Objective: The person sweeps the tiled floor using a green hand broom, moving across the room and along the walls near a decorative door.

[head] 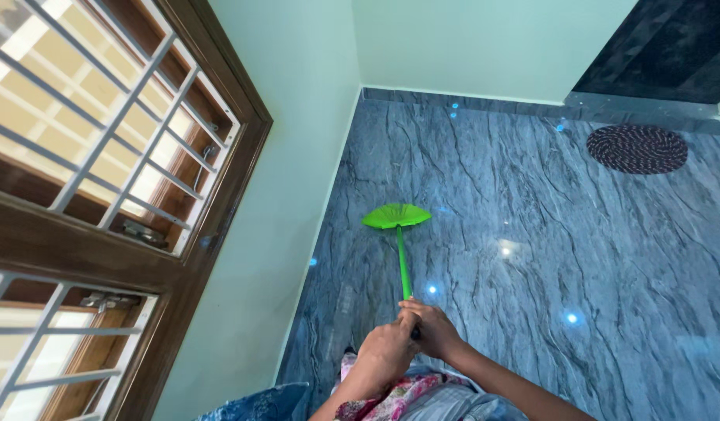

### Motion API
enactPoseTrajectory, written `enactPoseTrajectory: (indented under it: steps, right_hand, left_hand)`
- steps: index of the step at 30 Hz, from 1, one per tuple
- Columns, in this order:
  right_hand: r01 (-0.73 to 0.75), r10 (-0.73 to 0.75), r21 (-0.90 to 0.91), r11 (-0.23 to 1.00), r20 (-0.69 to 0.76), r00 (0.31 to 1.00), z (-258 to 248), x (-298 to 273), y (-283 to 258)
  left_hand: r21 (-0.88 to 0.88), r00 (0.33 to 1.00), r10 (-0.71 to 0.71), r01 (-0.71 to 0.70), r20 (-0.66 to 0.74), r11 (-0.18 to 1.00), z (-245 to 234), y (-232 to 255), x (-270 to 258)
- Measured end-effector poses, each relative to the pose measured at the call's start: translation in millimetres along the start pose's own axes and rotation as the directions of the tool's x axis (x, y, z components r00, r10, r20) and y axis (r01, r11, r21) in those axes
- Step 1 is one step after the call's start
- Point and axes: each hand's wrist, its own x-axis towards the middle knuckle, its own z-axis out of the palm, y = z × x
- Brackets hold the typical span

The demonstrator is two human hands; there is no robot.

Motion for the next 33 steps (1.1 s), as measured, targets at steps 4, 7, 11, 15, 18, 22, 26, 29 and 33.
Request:
enactPoseTrajectory:
  steps: [4, 7, 11, 15, 18, 22, 26, 29, 33]
  right_hand:
    - [-0.456, 0.439, 0.122, 0.881, 0.143, 0.887, -13.3, 16.8, 1.0]
    - [-0.357, 0.362, 0.194, 0.914, 0.008, 0.932, -1.5, 26.8, 28.1]
    - [-0.251, 0.26, 0.159, 0.955, -0.036, 0.965, 26.1, 48.0, 87.0]
    - [-0.194, 0.196, 0.075, 0.978, -0.027, 0.98, 33.4, 105.0, 142.7]
    - [-0.14, 0.14, 0.037, 0.99, -0.005, 0.99, 22.0, 163.3, 159.4]
    - [-0.166, 0.159, 0.029, 0.986, 0.168, 0.973, -6.1, 250.1, 174.4]
    - [0.041, -0.017, -0.146, 0.988, 0.159, 0.987, -16.1, 328.9, 213.6]
    - [0.074, -0.053, -0.197, 0.978, 0.108, 0.993, -21.3, 380.3, 251.3]
    - [0.0, 0.059, -0.222, 0.975, 0.259, 0.964, -34.4, 443.4, 294.2]
  left_hand:
    - [-0.101, 1.0, 0.014, -0.013, 0.006, 0.995, -19.8, -18.3, 35.4]
    - [-0.387, 0.995, 0.087, -0.066, 0.037, 0.92, -23.8, -46.8, 73.9]
    - [-0.396, 0.998, -0.049, 0.056, 0.028, 0.917, -5.9, -68.6, 102.4]
    - [-0.076, 1.0, -0.002, 0.003, 0.008, 0.997, -8.7, -92.4, 148.9]
    - [0.068, 0.999, -0.003, 0.006, -0.041, 0.998, -31.7, -112.7, 186.5]
    - [0.152, 0.987, -0.064, 0.087, -0.151, 0.985, -73.3, -141.8, 240.3]
    - [0.298, 0.971, -0.079, 0.146, -0.225, 0.943, -119.4, -162.2, 308.9]
    - [0.236, 0.96, -0.091, 0.156, -0.264, 0.959, -157.2, -165.5, 353.1]
    - [0.15, 0.963, -0.212, 0.237, -0.168, 0.96, -194.5, -171.0, 409.8]
